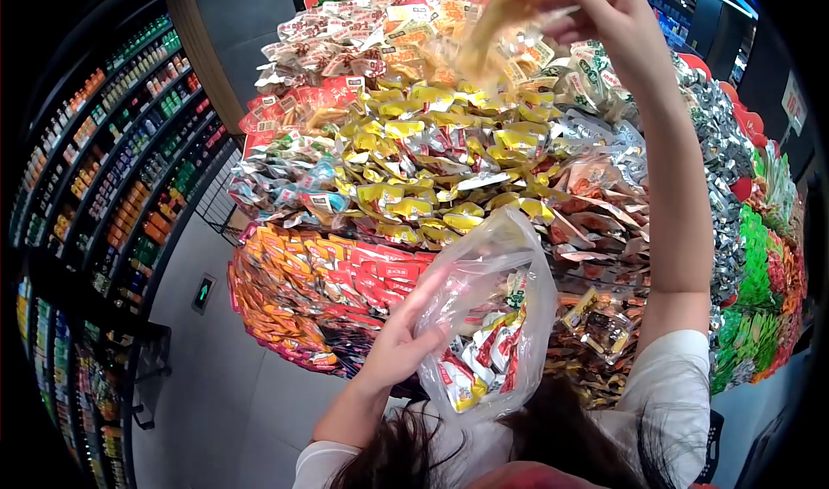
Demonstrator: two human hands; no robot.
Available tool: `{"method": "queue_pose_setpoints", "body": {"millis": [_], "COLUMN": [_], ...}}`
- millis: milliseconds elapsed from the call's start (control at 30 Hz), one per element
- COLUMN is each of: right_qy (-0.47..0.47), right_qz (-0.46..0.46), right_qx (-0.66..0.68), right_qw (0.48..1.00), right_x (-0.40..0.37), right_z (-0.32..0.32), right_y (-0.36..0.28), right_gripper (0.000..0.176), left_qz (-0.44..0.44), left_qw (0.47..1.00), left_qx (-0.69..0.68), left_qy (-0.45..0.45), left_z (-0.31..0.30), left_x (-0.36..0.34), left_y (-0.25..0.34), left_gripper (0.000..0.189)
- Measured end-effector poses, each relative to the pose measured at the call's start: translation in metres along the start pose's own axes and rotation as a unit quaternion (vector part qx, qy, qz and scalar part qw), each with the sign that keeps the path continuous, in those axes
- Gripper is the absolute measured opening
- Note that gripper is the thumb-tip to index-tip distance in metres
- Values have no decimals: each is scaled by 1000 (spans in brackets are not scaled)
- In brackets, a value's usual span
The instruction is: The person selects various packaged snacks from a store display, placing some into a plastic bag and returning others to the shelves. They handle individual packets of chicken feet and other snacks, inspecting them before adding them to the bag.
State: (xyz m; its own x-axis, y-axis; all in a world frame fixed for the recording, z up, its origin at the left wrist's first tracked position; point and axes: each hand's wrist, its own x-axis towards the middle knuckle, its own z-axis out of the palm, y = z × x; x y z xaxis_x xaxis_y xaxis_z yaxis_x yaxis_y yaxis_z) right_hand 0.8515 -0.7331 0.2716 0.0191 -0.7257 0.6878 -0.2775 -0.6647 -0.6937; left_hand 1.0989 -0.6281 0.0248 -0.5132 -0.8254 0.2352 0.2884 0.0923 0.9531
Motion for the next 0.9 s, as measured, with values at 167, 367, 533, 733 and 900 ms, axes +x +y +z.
{"method": "queue_pose_setpoints", "body": {"millis": [167, 367, 533, 733, 900], "right_qy": [84, 124, 41, -31, 37], "right_qz": [-77, -176, -16, 68, 74], "right_qx": [-101, -323, -461, -475, -561], "right_qw": [988, 922, 886, 877, 823], "right_x": [118, 162, 179, 182, 197], "right_z": [3, 46, 68, 86, 49], "right_y": [100, 158, 208, 230, 278], "right_gripper": [4, 34, 31, 26, 31], "left_qz": [-14, -44, -68, -53, -57], "left_qw": [1000, 998, 995, 995, 995], "left_qx": [-22, -41, -67, -80, -84], "left_qy": [-1, -12, -1, 1, 3], "left_z": [-10, -25, -29, -32, -36], "left_x": [1, 4, 5, 9, 8], "left_y": [0, -5, 1, -3, -5], "left_gripper": [65, 62, 62, 66, 65]}}
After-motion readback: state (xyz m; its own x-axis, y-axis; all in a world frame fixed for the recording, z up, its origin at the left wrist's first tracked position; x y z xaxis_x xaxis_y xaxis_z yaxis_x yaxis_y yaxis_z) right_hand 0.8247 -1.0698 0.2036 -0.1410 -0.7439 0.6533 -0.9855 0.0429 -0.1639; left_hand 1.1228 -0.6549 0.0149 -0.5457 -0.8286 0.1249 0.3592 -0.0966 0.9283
